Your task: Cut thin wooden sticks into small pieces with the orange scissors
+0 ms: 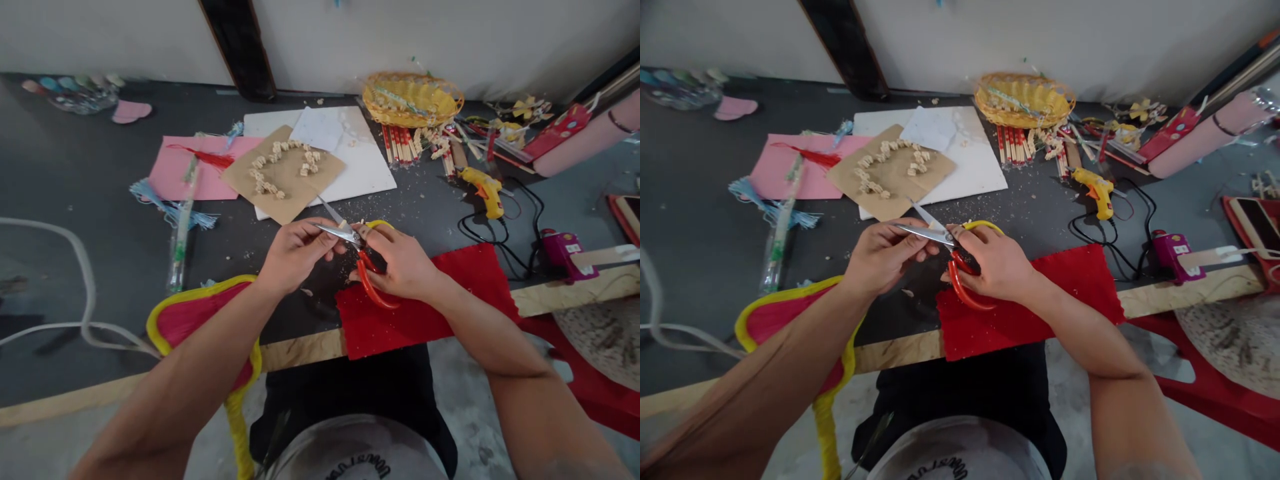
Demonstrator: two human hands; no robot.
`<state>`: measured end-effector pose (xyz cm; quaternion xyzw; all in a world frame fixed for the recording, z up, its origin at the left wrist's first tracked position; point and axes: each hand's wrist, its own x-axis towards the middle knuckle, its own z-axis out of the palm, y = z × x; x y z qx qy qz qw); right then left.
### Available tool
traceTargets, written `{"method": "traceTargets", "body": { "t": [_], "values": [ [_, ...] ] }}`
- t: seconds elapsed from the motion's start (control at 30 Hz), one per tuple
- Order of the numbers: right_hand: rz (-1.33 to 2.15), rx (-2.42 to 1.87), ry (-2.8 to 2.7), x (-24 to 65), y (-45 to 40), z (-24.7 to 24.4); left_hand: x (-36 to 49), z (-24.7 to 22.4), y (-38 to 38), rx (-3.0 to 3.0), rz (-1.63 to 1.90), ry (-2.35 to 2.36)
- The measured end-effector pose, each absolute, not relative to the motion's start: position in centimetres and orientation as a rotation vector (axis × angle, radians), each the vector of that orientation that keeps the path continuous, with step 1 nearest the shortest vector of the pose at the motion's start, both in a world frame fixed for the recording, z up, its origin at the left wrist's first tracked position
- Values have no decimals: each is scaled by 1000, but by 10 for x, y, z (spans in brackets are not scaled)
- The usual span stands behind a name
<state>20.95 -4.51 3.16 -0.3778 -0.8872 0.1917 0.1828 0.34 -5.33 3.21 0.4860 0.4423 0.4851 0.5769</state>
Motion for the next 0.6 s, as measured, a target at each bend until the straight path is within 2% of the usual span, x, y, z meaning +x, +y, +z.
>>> {"method": "traceTargets", "body": {
  "t": [0.3, 0.6],
  "values": [
    [545, -1099, -2497, 213, -41, 36, -2, 26, -53, 1320, 1121, 1124],
    [811, -1024, -2371, 218, -39, 40, -2, 27, -51, 1295, 1132, 1152]
  ]
}}
